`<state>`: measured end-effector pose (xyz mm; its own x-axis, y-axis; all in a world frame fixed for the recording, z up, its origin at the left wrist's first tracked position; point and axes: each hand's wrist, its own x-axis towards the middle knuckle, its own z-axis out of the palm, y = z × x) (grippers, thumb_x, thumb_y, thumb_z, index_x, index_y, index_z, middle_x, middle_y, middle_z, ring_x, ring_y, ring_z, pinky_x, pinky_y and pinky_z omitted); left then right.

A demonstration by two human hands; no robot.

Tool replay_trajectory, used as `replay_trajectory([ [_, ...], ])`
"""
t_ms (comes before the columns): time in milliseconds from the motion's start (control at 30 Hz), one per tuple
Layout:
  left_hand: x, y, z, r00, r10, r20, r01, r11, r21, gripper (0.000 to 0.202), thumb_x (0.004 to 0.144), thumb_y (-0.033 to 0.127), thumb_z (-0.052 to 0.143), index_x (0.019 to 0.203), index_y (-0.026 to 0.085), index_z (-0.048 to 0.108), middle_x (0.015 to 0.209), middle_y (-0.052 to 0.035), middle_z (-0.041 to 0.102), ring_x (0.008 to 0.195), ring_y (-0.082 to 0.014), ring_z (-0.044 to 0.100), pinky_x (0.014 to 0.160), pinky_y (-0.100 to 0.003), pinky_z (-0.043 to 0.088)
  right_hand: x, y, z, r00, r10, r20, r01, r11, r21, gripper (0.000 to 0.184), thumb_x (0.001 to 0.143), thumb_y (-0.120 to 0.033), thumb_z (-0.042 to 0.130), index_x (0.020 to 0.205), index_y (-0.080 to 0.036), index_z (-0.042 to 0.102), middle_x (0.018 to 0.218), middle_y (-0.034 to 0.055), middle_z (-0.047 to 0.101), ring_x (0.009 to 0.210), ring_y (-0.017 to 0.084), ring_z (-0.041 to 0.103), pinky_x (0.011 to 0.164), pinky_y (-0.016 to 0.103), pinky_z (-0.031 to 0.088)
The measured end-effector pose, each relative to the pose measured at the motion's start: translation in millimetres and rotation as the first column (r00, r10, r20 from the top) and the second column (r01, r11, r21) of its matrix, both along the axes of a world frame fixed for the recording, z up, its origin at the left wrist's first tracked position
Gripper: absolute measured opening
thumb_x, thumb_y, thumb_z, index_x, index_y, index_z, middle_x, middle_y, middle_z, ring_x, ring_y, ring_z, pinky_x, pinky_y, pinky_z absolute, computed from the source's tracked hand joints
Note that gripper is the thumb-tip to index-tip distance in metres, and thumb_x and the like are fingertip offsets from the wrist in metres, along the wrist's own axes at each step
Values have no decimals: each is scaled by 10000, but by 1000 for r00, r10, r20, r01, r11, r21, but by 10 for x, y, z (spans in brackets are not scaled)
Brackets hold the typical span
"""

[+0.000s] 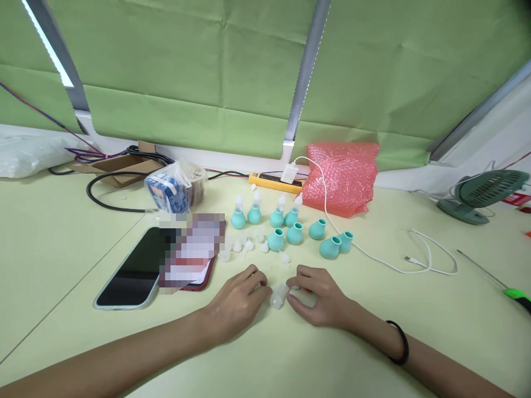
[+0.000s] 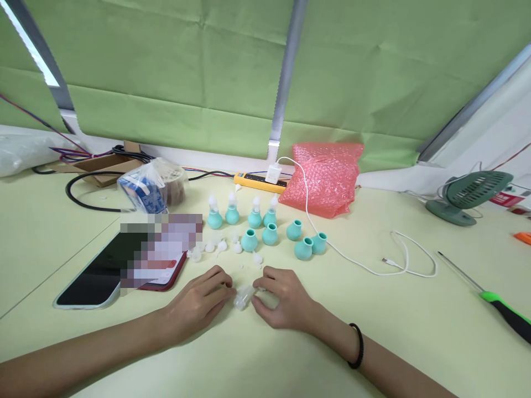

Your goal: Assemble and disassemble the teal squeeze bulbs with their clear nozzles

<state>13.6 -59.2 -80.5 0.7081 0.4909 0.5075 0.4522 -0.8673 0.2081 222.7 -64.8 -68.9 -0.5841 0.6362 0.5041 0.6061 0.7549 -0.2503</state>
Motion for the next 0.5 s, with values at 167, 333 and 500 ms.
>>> replay_trajectory([
  [167,4,-81,139,995,-97,-31,96,995,-5,280,794,117,402,1066,99,470,924,-123,517,816,-210,452,657,-334,439,-14,-6,-25,999,-25,-20,26,999,44,129,723,-163,496,832,-179,563,845,67,537,676,140,494,579,263,415],
  [333,27,-116,168,981,-142,-136,148,988,35,261,802,173,396,1040,116,485,1063,-131,500,903,-246,465,725,-385,430,0,83,-76,988,-148,-34,150,987,62,135,719,-135,505,839,-173,555,752,54,579,730,187,507,628,326,426],
  [500,14,-64,50,996,14,-93,-7,997,73,268,790,120,392,1045,128,476,1023,-115,541,862,-225,505,688,-365,454,18,117,-88,987,-133,-90,141,986,87,126,711,-132,525,828,-166,552,842,75,587,788,199,507,661,340,422],
])
